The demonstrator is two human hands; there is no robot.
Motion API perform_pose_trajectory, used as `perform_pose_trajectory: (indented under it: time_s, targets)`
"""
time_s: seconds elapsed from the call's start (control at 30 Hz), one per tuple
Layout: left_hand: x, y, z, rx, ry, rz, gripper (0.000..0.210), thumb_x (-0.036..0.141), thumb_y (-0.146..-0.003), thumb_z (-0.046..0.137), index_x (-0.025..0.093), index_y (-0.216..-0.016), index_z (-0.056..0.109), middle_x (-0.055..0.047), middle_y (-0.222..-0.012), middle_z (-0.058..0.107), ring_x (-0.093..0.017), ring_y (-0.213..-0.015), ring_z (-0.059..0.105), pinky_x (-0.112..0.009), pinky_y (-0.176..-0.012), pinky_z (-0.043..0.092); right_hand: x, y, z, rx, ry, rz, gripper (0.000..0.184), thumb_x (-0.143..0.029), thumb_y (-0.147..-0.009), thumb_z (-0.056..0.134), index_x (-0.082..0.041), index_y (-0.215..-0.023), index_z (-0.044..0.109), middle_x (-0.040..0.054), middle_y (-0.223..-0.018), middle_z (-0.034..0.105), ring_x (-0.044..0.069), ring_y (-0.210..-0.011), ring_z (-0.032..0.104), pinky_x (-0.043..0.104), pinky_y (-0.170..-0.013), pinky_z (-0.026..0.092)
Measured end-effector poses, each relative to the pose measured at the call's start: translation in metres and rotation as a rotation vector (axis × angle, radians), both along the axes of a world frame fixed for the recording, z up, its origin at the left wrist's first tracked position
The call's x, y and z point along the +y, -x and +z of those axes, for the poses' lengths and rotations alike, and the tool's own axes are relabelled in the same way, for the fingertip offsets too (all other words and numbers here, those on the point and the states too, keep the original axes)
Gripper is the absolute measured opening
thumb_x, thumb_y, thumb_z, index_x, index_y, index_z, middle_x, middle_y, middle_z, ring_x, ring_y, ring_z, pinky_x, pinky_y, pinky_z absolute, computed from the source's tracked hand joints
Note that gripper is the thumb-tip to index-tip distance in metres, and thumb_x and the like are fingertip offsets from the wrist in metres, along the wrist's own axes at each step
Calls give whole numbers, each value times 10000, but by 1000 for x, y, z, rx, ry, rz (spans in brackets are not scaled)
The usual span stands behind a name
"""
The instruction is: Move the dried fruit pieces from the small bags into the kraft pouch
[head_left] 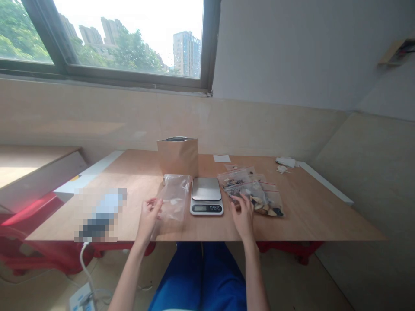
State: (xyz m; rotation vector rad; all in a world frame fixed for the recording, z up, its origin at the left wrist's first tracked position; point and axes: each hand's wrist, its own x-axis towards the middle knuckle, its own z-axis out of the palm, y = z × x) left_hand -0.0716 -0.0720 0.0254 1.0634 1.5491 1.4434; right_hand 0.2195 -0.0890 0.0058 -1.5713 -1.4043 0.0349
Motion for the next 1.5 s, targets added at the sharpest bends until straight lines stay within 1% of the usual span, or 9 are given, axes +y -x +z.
perform_pose_trajectory:
  time_s: [0.17, 0.4, 0.6, 0.77, 0.87, 0.97, 1.07, 1.27, 1.5]
  targets:
    - [6, -3, -3, 666, 39, 358, 565, 424, -795, 526, 112, -1251, 409, -229, -1291, 432, -358, -1224, 406, -552, -949, 358, 7, -27, -22, -262, 112, -168, 438, -396, -807, 513, -187, -1191, 549, 175, -1402, 368, 358, -1308, 292, 567, -985, 302]
    - [23, -35, -16, 1109, -66, -176, 374, 300, -883, 393, 229, -1197, 582, -102, -1403, 444, -288, -1334, 325, -483, -1078, 237, -1, -22, -24, -330, 165, -176, 386, -412, -811, 510, -217, -1139, 568, 133, -1344, 462, 329, -1333, 279, 553, -993, 287]
    - [33, -41, -36, 1195, 36, -103, 451, 291, -893, 354, 206, -1307, 511, -152, -1431, 397, -341, -1323, 339, -530, -1050, 251, -9, -15, -20, -210, 120, -196, 207, -296, -803, 497, -206, -907, 651, 119, -1262, 558, 321, -1302, 341, 504, -954, 326]
    - [29, -43, -27, 982, 57, -102, 422, 259, -872, 363, 208, -1241, 560, -126, -1400, 450, -327, -1311, 363, -565, -1057, 214, -24, -11, -13, -8, -18, -223, 183, -304, -785, 484, -204, -776, 637, 122, -1080, 663, 322, -1143, 502, 490, -913, 355]
    - [13, -64, -9, 732, -80, -62, 401, 233, -867, 364, 220, -1204, 582, -112, -1372, 487, -308, -1319, 359, -554, -1082, 161, -31, -10, 2, 221, -148, -252, 187, -327, -776, 505, -186, -806, 624, 125, -931, 688, 271, -944, 597, 433, -871, 414]
    - [-13, -97, 15, 391, -275, -262, 365, 306, -866, 419, 230, -1186, 578, -103, -1318, 538, -264, -1250, 455, -454, -1041, 307, -34, -7, 20, 483, -245, -303, 199, -340, -756, 547, -171, -847, 597, 117, -907, 669, 232, -882, 615, 385, -844, 451]
    - [-35, -124, 39, 52, -188, -422, 325, 401, -812, 531, 206, -1049, 636, -110, -1088, 654, -233, -928, 630, -348, -813, 471, -36, -2, 35, 743, -281, -258, 247, -369, -714, 597, -172, -858, 561, 93, -880, 660, 216, -868, 629, 344, -793, 480]
    - [-55, -131, 66, -398, -75, -557, 363, 499, -727, 613, 156, -843, 636, -52, -745, 631, -151, -627, 581, -272, -626, 464, -48, 27, 64, 945, -134, 165, 275, -392, -726, 647, -200, -886, 533, 41, -876, 676, 187, -829, 641, 291, -735, 495]
    - [-52, -109, 73, -486, -41, -389, 467, 624, -717, 514, 178, -580, 493, -10, -584, 521, -143, -591, 534, -280, -625, 472, -56, 53, 73, 731, -52, 605, 97, -308, -858, 534, -218, -844, 568, 56, -972, 674, 186, -962, 622, 318, -863, 475]
